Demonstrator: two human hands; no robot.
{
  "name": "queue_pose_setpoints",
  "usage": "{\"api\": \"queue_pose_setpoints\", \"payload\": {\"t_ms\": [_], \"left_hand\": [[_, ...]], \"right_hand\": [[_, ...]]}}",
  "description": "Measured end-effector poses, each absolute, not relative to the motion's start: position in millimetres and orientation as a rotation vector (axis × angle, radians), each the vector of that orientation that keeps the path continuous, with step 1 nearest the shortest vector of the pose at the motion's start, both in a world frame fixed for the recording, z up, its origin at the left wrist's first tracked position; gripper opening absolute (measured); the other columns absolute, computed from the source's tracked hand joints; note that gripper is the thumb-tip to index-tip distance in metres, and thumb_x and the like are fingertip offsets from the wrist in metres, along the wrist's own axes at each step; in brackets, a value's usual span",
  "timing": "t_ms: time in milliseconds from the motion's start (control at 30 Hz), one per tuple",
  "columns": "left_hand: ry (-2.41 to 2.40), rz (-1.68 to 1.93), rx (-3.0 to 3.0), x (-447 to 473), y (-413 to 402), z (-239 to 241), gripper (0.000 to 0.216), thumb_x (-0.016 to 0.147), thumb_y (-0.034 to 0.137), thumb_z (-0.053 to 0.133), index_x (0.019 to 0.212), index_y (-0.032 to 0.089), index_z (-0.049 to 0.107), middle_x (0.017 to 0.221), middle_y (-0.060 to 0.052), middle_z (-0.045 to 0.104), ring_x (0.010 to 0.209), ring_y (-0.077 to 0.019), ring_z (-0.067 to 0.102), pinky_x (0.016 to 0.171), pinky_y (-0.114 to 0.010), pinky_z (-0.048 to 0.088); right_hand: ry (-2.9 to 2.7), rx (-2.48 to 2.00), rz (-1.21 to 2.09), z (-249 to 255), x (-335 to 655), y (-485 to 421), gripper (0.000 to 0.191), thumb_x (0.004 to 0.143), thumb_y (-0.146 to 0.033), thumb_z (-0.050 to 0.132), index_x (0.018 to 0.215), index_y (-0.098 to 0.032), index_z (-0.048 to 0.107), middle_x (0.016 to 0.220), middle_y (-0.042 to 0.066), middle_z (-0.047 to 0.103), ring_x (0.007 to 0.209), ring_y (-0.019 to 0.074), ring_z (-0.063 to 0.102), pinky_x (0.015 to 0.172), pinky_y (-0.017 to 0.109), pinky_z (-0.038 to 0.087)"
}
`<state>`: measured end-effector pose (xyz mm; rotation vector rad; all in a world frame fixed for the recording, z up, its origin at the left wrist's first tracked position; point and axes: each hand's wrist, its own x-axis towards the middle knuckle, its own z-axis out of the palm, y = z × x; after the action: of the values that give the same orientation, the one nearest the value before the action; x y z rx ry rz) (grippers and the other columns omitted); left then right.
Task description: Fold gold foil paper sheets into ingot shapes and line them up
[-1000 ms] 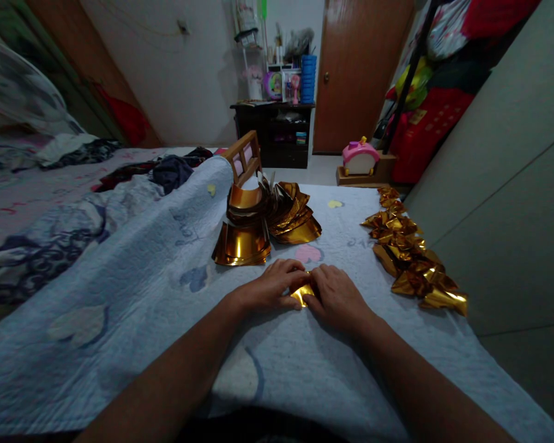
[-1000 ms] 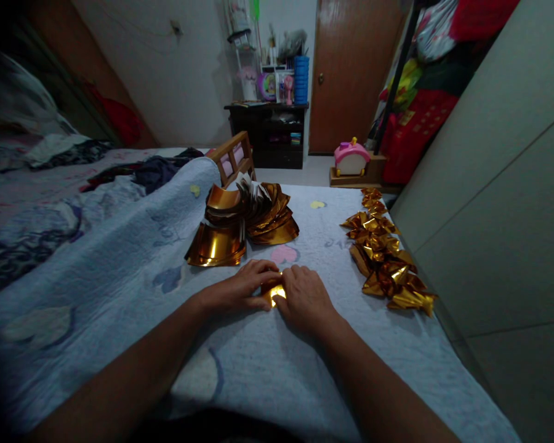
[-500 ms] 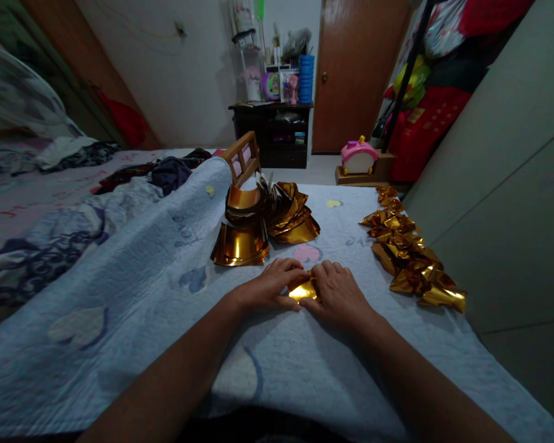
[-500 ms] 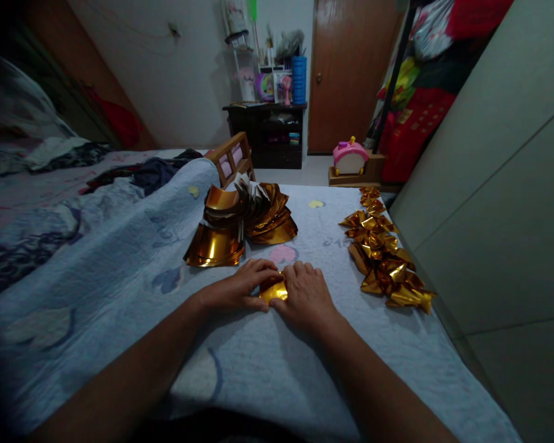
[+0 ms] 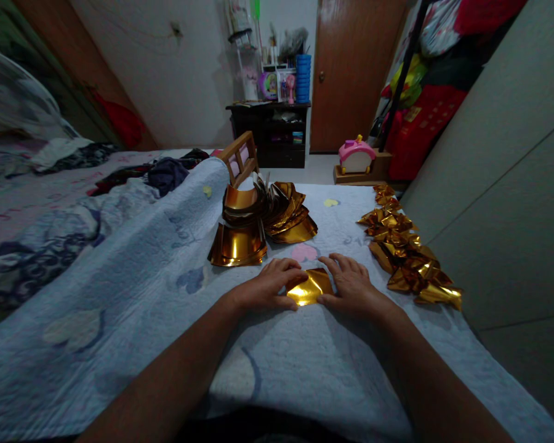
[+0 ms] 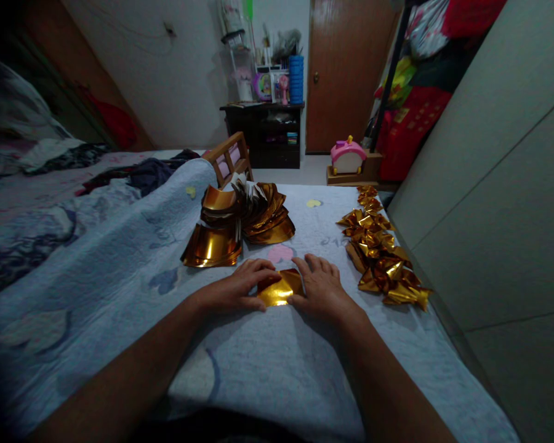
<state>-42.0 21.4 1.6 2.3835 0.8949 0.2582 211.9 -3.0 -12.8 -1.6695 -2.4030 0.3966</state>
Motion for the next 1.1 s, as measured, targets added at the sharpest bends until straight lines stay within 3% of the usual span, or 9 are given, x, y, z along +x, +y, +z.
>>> {"api": "queue_pose_setpoints", "payload": {"t_ms": [200,367,500,567,667,767,933,1100], "left_hand": [[0.872,0.265,2.394,-44,23,-1,0.06,0.082,0.044,0.077,0.136,0.032,0.057,0.139,-0.008,0.052,0.13,-0.0301,0.044,0.112,-0.047,0.036],[0.872,0.248,2.411,-43,23,0,0.059,0.082,0.044,0.077,0.136,0.032,0.057,0.14,-0.008,0.051,0.131,-0.0304,0.044,0.112,-0.048,0.036],[0.894,0.243,2.402,-42,22,4,0.057,0.08,0.037,0.079,0.133,0.03,0.058,0.138,-0.007,0.053,0.129,-0.029,0.045,0.112,-0.047,0.038],[0.899,0.245,2.404,-42,21,6,0.057,0.08,0.035,0.079,0.132,0.029,0.058,0.137,-0.006,0.054,0.128,-0.028,0.046,0.111,-0.045,0.038],[0.9,0.249,2.403,-42,20,7,0.057,0.08,0.036,0.077,0.133,0.029,0.058,0.138,-0.006,0.053,0.129,-0.0281,0.045,0.111,-0.045,0.038],[0.898,0.251,2.38,-41,19,6,0.063,0.078,0.043,0.079,0.135,0.029,0.058,0.14,-0.008,0.051,0.13,-0.0302,0.044,0.113,-0.047,0.036],[0.945,0.268,2.365,-39,17,6,0.074,0.071,0.049,0.085,0.137,0.03,0.057,0.138,-0.008,0.051,0.129,-0.031,0.044,0.112,-0.049,0.037],[0.978,0.286,2.383,-35,15,7,0.071,0.069,0.042,0.086,0.133,0.024,0.06,0.135,-0.01,0.052,0.125,-0.0312,0.045,0.111,-0.048,0.038]], "right_hand": [[-2.459,-1.691,0.468,-17,227,3,0.092,0.08,-0.041,0.071,0.16,-0.028,0.028,0.16,0.019,0.036,0.145,0.0412,0.033,0.112,0.06,0.029],[-2.469,-1.655,0.465,-21,239,6,0.091,0.081,-0.042,0.069,0.161,-0.028,0.027,0.159,0.018,0.038,0.146,0.0382,0.034,0.114,0.057,0.029],[-2.437,-1.611,0.531,-10,238,6,0.091,0.076,-0.029,0.064,0.159,-0.022,0.028,0.159,0.018,0.035,0.148,0.0365,0.03,0.117,0.056,0.026],[-2.366,-1.51,0.516,-2,233,5,0.082,0.075,-0.023,0.06,0.154,-0.023,0.037,0.156,0.017,0.037,0.144,0.0357,0.034,0.114,0.056,0.029],[-2.277,-1.337,0.493,8,221,2,0.049,0.077,-0.024,0.06,0.126,-0.023,0.058,0.136,0.013,0.051,0.129,0.0329,0.044,0.107,0.051,0.037],[-2.355,-1.271,0.523,11,209,-2,0.024,0.078,-0.023,0.065,0.101,-0.022,0.063,0.117,0.01,0.057,0.114,0.0292,0.049,0.099,0.046,0.04],[-2.498,-1.224,0.597,3,202,-6,0.019,0.077,-0.026,0.073,0.094,-0.023,0.064,0.106,0.006,0.06,0.105,0.027,0.05,0.093,0.042,0.038],[-2.513,-1.257,0.556,-1,205,-4,0.025,0.076,-0.03,0.078,0.098,-0.024,0.067,0.113,0.007,0.062,0.11,0.0298,0.049,0.094,0.045,0.036]]}}
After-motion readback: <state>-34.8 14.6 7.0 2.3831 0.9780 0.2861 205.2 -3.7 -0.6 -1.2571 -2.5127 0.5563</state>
